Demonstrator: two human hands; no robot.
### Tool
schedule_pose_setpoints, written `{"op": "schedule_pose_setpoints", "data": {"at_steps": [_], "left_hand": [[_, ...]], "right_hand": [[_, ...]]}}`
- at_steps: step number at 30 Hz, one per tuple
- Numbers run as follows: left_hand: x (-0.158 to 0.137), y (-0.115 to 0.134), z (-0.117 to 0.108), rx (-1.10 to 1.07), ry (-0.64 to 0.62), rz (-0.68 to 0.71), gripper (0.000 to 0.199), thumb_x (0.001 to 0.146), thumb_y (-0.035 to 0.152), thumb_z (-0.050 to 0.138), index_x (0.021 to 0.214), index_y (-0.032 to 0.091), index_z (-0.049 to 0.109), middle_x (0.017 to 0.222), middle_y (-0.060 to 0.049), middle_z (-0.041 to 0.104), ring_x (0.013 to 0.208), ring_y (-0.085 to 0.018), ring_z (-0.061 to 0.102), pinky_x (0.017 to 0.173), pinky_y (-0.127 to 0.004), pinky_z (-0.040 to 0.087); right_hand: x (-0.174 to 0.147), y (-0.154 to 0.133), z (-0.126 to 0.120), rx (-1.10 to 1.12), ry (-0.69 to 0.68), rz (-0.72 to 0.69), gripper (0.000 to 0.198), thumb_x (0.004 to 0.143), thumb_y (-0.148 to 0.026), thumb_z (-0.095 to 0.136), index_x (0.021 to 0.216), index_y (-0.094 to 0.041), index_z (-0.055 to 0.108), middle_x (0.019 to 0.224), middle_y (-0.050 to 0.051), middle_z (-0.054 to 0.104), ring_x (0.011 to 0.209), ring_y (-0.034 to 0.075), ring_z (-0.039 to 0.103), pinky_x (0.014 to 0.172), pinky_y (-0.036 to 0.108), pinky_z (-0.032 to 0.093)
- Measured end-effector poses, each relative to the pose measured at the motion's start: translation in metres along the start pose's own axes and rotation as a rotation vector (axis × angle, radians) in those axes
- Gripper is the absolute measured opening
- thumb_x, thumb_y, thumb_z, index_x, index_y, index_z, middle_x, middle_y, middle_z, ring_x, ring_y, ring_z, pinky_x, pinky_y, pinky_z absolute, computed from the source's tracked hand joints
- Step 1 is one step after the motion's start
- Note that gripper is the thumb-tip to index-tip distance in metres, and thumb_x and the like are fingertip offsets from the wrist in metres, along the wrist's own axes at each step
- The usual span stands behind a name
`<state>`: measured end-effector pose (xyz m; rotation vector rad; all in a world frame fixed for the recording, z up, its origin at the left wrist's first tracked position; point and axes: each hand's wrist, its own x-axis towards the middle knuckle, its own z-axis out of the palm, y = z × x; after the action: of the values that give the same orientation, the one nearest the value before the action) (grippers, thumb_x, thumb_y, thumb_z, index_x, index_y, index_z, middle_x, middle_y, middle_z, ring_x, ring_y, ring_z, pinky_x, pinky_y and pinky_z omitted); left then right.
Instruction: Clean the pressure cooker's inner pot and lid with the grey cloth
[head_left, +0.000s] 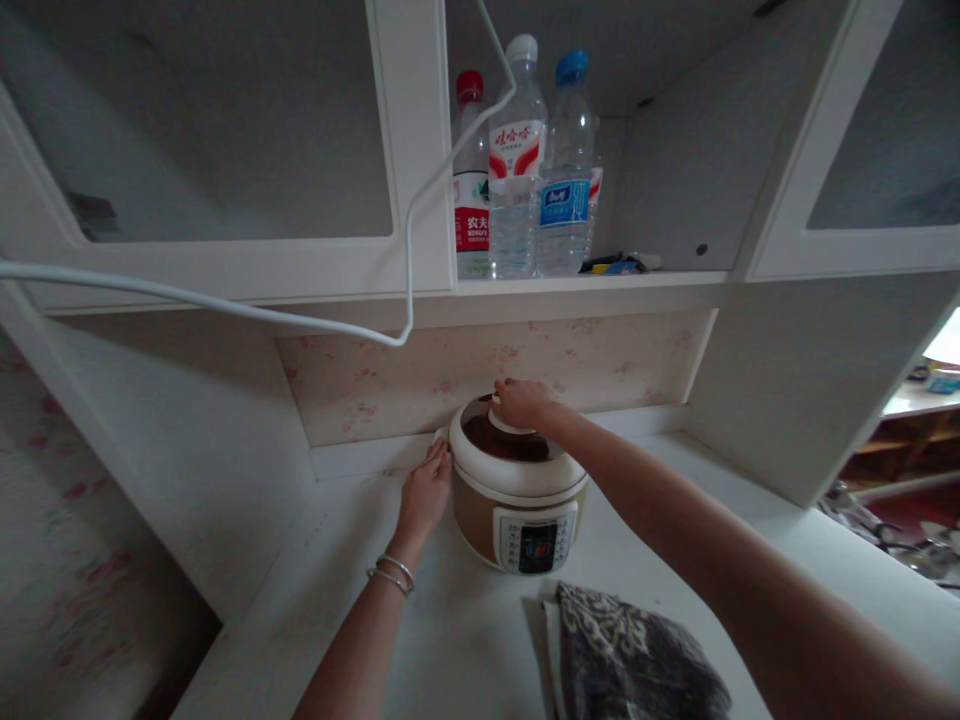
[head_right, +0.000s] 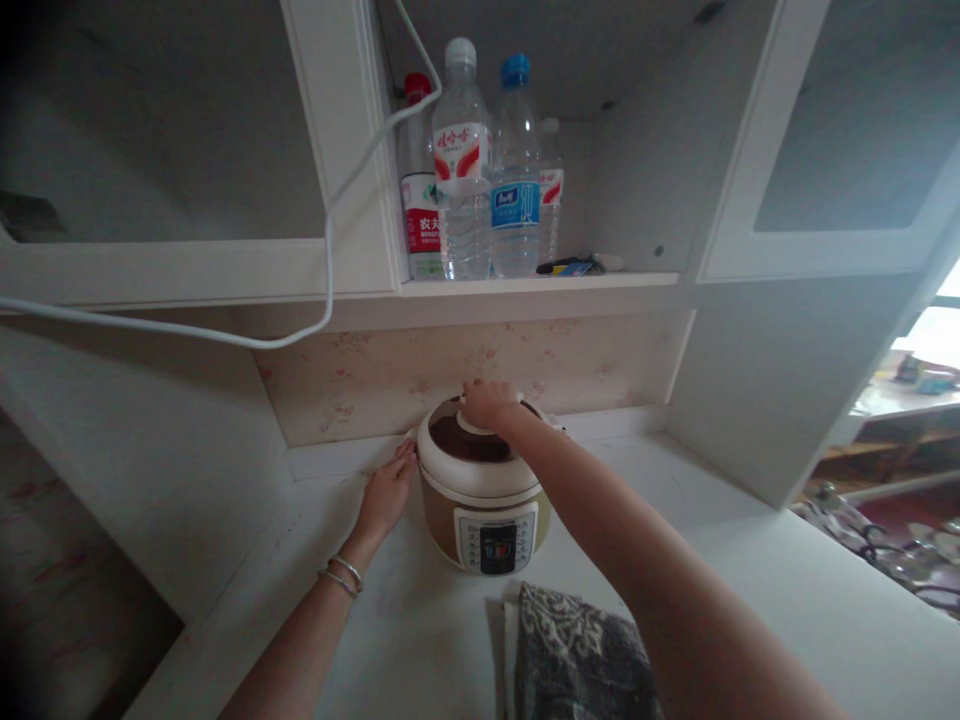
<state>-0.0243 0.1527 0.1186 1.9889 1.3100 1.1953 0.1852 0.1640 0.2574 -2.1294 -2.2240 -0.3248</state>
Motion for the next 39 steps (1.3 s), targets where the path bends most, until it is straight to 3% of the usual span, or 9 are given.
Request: {"op": "schedule_pose_setpoints", "data": {"at_steps": [9, 18, 24, 27, 29, 32, 34, 36, 39], "left_hand": [[-0.002, 0.001, -0.001, 0.085, 0.000, 0.042, 0.046, 0.100, 0.039, 0.037, 0.134, 0.020, 0.061, 0.147, -0.007, 0.051, 0.139, -0.019, 0.045, 0.119, -0.038, 0.031], [-0.004, 0.002, -0.003, 0.097, -0.017, 0.052, 0.047, 0.100, 0.037, 0.036, 0.136, 0.019, 0.059, 0.149, -0.007, 0.050, 0.140, -0.018, 0.044, 0.119, -0.037, 0.030], [-0.004, 0.000, -0.003, 0.084, -0.008, 0.067, 0.047, 0.100, 0.040, 0.036, 0.135, 0.020, 0.060, 0.148, -0.006, 0.051, 0.141, -0.017, 0.042, 0.120, -0.036, 0.030], [-0.003, -0.001, -0.002, 0.080, -0.004, 0.063, 0.046, 0.100, 0.041, 0.037, 0.135, 0.022, 0.061, 0.148, -0.005, 0.051, 0.140, -0.018, 0.044, 0.119, -0.036, 0.031], [-0.004, -0.002, -0.001, 0.073, 0.003, 0.059, 0.046, 0.100, 0.041, 0.037, 0.134, 0.023, 0.061, 0.148, -0.004, 0.051, 0.139, -0.018, 0.044, 0.119, -0.036, 0.031], [-0.004, -0.003, 0.001, 0.075, 0.008, 0.056, 0.047, 0.100, 0.042, 0.037, 0.135, 0.021, 0.061, 0.148, -0.005, 0.051, 0.140, -0.018, 0.044, 0.120, -0.036, 0.030], [-0.004, -0.003, 0.002, 0.080, 0.015, 0.052, 0.047, 0.100, 0.042, 0.037, 0.135, 0.021, 0.060, 0.147, -0.005, 0.052, 0.140, -0.019, 0.044, 0.120, -0.037, 0.031], [-0.004, -0.003, 0.003, 0.084, 0.027, 0.051, 0.048, 0.100, 0.042, 0.037, 0.135, 0.020, 0.060, 0.146, -0.006, 0.053, 0.140, -0.019, 0.044, 0.119, -0.037, 0.032], [-0.005, -0.003, 0.004, 0.083, 0.040, 0.056, 0.048, 0.100, 0.042, 0.037, 0.135, 0.019, 0.060, 0.145, -0.007, 0.054, 0.140, -0.018, 0.044, 0.120, -0.036, 0.031]], "right_hand": [[-0.004, 0.013, -0.004, -0.026, 0.012, -0.182, 0.049, 0.099, -0.047, 0.038, 0.127, -0.012, 0.057, 0.126, 0.020, 0.064, 0.112, 0.030, 0.064, 0.092, 0.040, 0.048], [-0.013, 0.021, -0.008, -0.063, 0.058, -0.373, 0.043, 0.101, -0.047, 0.041, 0.127, -0.017, 0.057, 0.126, 0.013, 0.065, 0.113, 0.026, 0.062, 0.095, 0.036, 0.044], [-0.042, 0.015, -0.017, -0.024, 0.234, -0.356, 0.050, 0.102, -0.045, 0.038, 0.145, -0.020, 0.042, 0.144, 0.013, 0.052, 0.125, 0.026, 0.051, 0.107, 0.041, 0.034], [-0.087, 0.012, -0.011, 0.111, 0.427, -0.421, 0.039, 0.103, -0.035, 0.034, 0.131, -0.017, 0.055, 0.132, 0.013, 0.061, 0.119, 0.025, 0.053, 0.105, 0.041, 0.035], [-0.131, 0.010, 0.003, 0.244, 0.494, -0.515, 0.031, 0.101, -0.031, 0.037, 0.115, -0.019, 0.063, 0.109, 0.011, 0.070, 0.102, 0.023, 0.059, 0.094, 0.039, 0.043], [-0.207, 0.007, 0.044, 0.439, 0.434, -0.570, 0.023, 0.097, -0.024, 0.043, 0.100, -0.020, 0.065, 0.088, 0.007, 0.071, 0.080, 0.019, 0.061, 0.076, 0.034, 0.049], [-0.253, 0.007, 0.085, 0.491, 0.314, -0.422, 0.025, 0.098, -0.025, 0.041, 0.100, -0.020, 0.065, 0.093, 0.008, 0.073, 0.083, 0.019, 0.065, 0.077, 0.033, 0.053], [-0.289, 0.012, 0.135, 0.389, 0.258, -0.261, 0.029, 0.096, -0.039, 0.051, 0.112, -0.022, 0.066, 0.107, 0.009, 0.074, 0.095, 0.022, 0.070, 0.081, 0.034, 0.057], [-0.324, 0.027, 0.205, 0.114, 0.301, -0.372, 0.054, 0.088, -0.057, 0.058, 0.136, -0.032, 0.058, 0.125, 0.008, 0.070, 0.108, 0.031, 0.069, 0.083, 0.043, 0.059]]}}
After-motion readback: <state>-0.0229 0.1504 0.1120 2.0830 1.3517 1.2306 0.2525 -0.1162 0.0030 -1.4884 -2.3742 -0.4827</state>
